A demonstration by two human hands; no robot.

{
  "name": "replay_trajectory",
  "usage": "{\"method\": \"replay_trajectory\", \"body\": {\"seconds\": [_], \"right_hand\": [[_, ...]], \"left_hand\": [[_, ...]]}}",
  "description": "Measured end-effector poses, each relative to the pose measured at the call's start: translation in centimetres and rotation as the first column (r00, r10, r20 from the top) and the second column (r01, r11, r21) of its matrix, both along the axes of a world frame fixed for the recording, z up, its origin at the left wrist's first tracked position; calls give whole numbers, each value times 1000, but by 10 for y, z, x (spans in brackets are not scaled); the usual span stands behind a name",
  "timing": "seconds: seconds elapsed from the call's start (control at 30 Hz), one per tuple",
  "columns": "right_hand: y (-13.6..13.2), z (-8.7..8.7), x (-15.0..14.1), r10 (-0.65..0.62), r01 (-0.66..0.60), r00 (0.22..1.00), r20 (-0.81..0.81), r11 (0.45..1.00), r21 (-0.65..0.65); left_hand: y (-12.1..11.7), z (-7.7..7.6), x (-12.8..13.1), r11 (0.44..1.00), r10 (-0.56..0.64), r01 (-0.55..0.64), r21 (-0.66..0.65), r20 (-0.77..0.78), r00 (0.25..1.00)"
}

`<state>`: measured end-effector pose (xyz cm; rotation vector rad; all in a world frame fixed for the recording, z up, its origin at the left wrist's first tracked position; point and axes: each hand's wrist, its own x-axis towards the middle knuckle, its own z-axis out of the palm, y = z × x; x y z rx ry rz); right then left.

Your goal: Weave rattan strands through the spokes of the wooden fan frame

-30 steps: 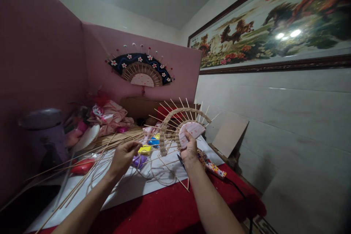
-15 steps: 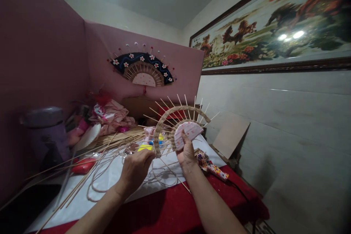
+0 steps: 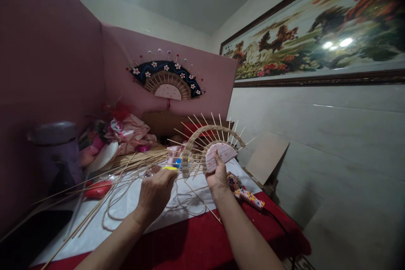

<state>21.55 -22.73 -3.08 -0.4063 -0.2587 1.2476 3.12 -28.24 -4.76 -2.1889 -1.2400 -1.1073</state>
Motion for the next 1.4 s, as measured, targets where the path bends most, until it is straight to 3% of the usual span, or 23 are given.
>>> {"method": "replay_trajectory", "body": {"seconds": [0.23,0.33,0.43,0.5,0.6,0.7,0.77,0.83,0.93,1.1,1.23,1.4], "right_hand": [[4,-1,7,-21,21,1000,-21,1000,-2],[4,-1,9,-15,16,999,-32,1000,10],[4,-1,10,-8,9,999,-37,1000,2],[4,-1,11,-17,16,999,-52,1000,-15],[4,0,13,-41,40,997,-68,999,-19],[4,0,14,-38,35,997,-68,999,-36],[4,0,13,-24,21,997,-72,999,-48],[3,0,12,-3,-1,998,-67,998,-58],[2,0,9,29,-33,998,-56,997,-70],[-4,1,3,63,-64,998,-12,996,-64],[-5,-1,0,117,-117,993,-1,993,-35],[0,-4,2,111,-112,994,-19,993,-39]], "left_hand": [[-2,11,-4,988,135,-132,79,-39,990],[0,12,-7,993,97,-99,60,31,995],[3,11,-8,999,14,-2,-53,234,972],[5,12,-8,974,-51,144,-175,449,892],[6,16,-6,843,-75,450,-294,765,639],[7,19,-5,684,38,650,-332,906,422],[8,19,-5,621,95,708,-337,929,359],[8,17,-4,596,113,725,-345,930,350],[8,13,-1,559,102,735,-384,912,398],[10,2,5,481,-16,782,-398,887,461],[13,-4,3,473,-109,780,-410,851,513],[14,-7,4,457,-106,796,-397,864,492]]}}
